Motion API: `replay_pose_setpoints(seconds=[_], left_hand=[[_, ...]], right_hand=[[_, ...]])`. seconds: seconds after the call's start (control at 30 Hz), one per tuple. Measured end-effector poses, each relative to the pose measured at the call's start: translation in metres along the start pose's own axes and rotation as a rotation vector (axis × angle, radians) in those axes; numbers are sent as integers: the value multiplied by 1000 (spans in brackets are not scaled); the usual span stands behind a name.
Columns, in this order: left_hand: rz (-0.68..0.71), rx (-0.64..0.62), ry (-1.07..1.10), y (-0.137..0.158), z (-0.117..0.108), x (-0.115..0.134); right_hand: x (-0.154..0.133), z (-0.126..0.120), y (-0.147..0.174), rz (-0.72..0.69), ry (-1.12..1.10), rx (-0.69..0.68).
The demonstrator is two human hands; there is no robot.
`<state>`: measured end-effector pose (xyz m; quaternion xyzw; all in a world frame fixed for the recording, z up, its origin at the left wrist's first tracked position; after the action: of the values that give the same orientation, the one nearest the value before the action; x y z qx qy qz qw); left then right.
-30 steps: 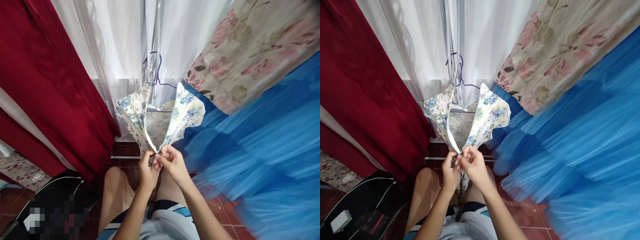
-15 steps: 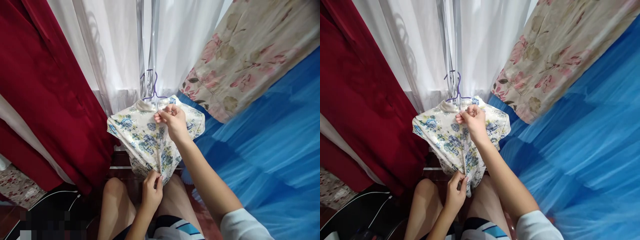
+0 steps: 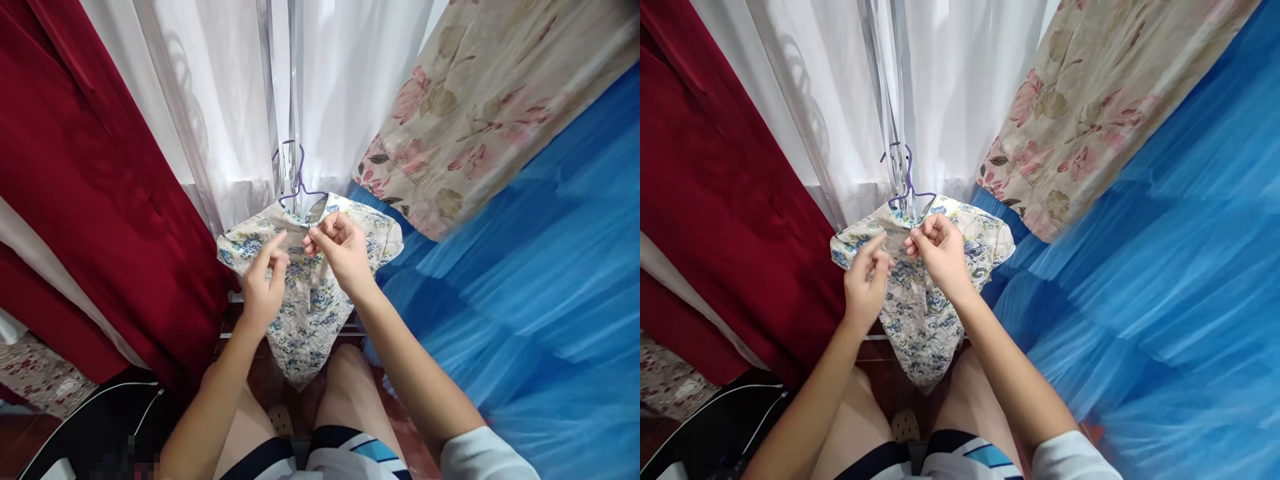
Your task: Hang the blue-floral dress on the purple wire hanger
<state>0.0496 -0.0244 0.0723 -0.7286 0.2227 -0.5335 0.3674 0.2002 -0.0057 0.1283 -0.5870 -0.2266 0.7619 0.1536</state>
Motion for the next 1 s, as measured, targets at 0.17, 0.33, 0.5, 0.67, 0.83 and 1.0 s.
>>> replay_pose_setpoints(seconds=[0.17,0.33,0.5,0.67,0.83,1.0], left_hand=[[172,-178,-186,-61,9,21],[164,-20,-187,-63,5,25],[42,348,-57,-85,-44,-22],[-528,679,356,-77,-84,-106],[-947,518,559,-29,-58,-145],[-1116,315,691,14,-21,-144]], right_hand=[[1,-2,-1,-38,34,-12],[30,-5,0,-84,84,17],[51,-16,21,11,183,-26],[46,-25,48,69,176,-101],[57,-45,60,136,336,-113],[79,-88,71,296,343,120]])
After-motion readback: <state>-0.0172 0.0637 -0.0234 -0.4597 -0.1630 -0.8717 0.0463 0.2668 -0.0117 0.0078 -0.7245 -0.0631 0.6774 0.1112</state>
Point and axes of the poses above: each hand's wrist, its own y-axis away from the middle knuckle, its own z-axis out of the palm, x = y × z, the point moved 2 cm from there along -y, towards the middle knuckle
